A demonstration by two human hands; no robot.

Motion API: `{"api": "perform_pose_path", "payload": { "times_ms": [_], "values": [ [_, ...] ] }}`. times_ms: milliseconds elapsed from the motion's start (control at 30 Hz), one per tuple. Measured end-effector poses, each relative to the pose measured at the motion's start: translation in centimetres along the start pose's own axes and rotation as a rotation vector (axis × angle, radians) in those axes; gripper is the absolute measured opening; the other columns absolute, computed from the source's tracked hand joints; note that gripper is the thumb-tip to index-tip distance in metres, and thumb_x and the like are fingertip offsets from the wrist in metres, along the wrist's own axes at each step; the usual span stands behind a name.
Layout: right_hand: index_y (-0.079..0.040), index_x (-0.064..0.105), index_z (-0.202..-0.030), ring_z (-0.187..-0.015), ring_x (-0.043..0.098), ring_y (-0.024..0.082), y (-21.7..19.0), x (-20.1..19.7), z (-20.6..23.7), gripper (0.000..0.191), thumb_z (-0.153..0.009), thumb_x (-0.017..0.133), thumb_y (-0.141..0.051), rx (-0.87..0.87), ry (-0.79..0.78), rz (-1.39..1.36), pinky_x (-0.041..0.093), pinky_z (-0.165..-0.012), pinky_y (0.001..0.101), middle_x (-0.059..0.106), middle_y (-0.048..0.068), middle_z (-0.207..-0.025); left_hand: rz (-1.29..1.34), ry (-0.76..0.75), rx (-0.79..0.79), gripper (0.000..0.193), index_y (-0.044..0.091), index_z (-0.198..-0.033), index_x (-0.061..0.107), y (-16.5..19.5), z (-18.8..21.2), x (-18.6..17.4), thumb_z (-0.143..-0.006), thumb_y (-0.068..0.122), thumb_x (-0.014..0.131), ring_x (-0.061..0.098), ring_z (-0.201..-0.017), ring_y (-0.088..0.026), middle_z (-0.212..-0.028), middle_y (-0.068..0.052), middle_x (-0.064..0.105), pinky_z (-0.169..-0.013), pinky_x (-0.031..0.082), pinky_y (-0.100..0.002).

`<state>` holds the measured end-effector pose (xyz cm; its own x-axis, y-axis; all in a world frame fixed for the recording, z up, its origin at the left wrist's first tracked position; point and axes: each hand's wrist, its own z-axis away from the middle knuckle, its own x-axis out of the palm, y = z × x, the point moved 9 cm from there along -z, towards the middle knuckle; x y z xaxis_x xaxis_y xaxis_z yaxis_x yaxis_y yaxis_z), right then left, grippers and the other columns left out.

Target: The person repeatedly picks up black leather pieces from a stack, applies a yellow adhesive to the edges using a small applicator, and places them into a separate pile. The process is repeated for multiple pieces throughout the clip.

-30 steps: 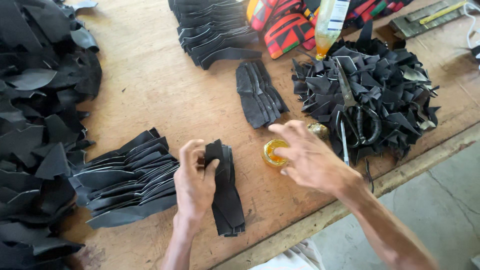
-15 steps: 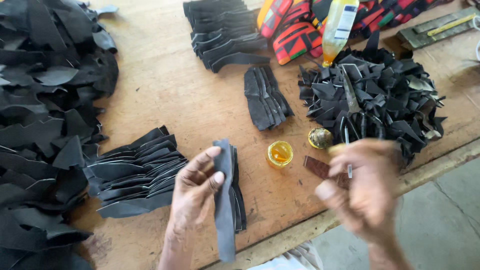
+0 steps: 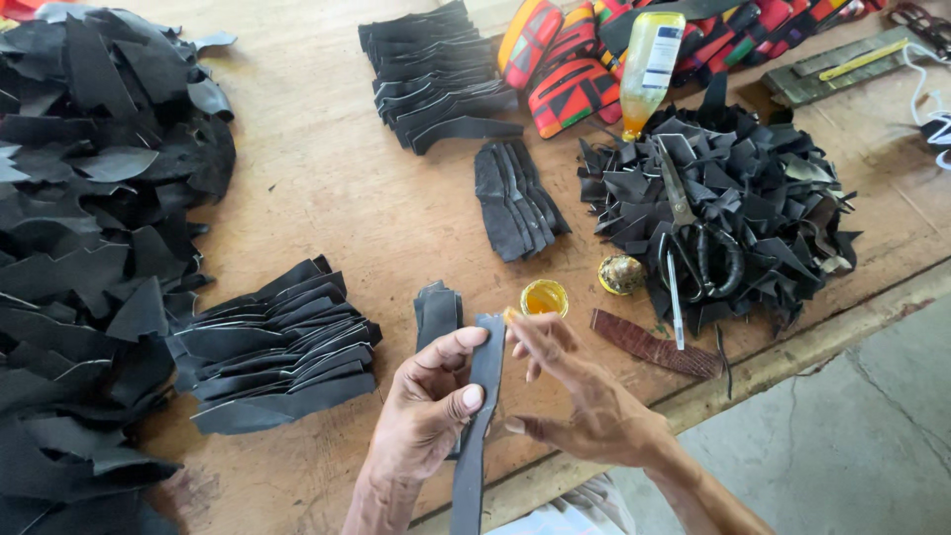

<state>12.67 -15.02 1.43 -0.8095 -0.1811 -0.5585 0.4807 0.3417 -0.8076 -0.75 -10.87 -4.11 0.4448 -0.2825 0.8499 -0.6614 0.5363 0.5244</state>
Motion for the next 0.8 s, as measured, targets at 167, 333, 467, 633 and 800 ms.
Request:
{"api": "perform_pose_path", "payload": {
  "times_ms": [167, 333, 467, 633, 800],
  "values": [
    [-0.024, 0.032, -0.164, -0.118, 0.059, 0.020, -1.8, -0.3, 0.6, 0.085, -0.093, 0.079, -0.028, -0.275, 0.116, 0.022, 0.057, -0.102, 0.0388, 0.060, 0.005, -0.140, 0.101, -0.008, -0.013, 0.055, -0.003, -0.138, 0.056, -0.2, -0.1, -0.1, -0.087, -0.008, 0.076, 0.069, -0.101, -0.019, -0.124, -0.015, 0.067, -0.082, 0.061, -0.028],
    [-0.018, 0.030, -0.162, -0.125, 0.051, 0.029, -1.8, -0.3, 0.4, 0.084, -0.091, 0.076, -0.022, -0.224, 0.096, 0.087, 0.053, -0.102, 0.0424, 0.048, 0.019, -0.139, 0.149, -0.116, -0.002, 0.061, -0.002, -0.145, 0.052, -0.2, 0.0, 1.2, -0.089, -0.010, 0.076, 0.068, -0.103, -0.022, -0.135, -0.016, 0.062, -0.082, 0.062, -0.033],
    [-0.023, 0.039, -0.158, -0.109, 0.058, 0.021, -2.6, 0.1, 0.2, 0.078, -0.091, 0.078, -0.018, -0.252, 0.078, 0.236, 0.057, -0.089, 0.0355, 0.056, 0.010, -0.127, 0.161, -0.056, 0.027, 0.070, 0.000, -0.145, 0.049, 0.5, -0.2, 1.0, -0.082, -0.011, 0.077, 0.063, -0.121, -0.023, -0.141, -0.011, 0.057, -0.100, 0.057, -0.038],
    [-0.024, 0.039, -0.158, -0.109, 0.059, 0.020, -2.8, 0.2, -0.2, 0.077, -0.092, 0.078, -0.014, -0.281, 0.096, 0.271, 0.060, -0.095, 0.0354, 0.053, 0.013, -0.128, 0.133, -0.056, 0.042, 0.074, -0.001, -0.149, 0.046, 1.2, -0.1, 1.3, -0.082, -0.012, 0.077, 0.061, -0.124, -0.024, -0.145, -0.011, 0.056, -0.104, 0.054, -0.037],
    [-0.032, 0.041, -0.156, -0.113, 0.060, 0.025, -2.9, -0.2, 0.1, 0.076, -0.091, 0.075, -0.013, -0.340, 0.160, 0.346, 0.060, -0.092, 0.0380, 0.052, 0.013, -0.127, 0.137, -0.018, 0.085, 0.078, -0.001, -0.151, 0.043, 1.6, -0.3, 1.0, -0.082, -0.012, 0.076, 0.060, -0.127, -0.021, -0.149, -0.012, 0.052, -0.105, 0.053, -0.034]
  ]
}}
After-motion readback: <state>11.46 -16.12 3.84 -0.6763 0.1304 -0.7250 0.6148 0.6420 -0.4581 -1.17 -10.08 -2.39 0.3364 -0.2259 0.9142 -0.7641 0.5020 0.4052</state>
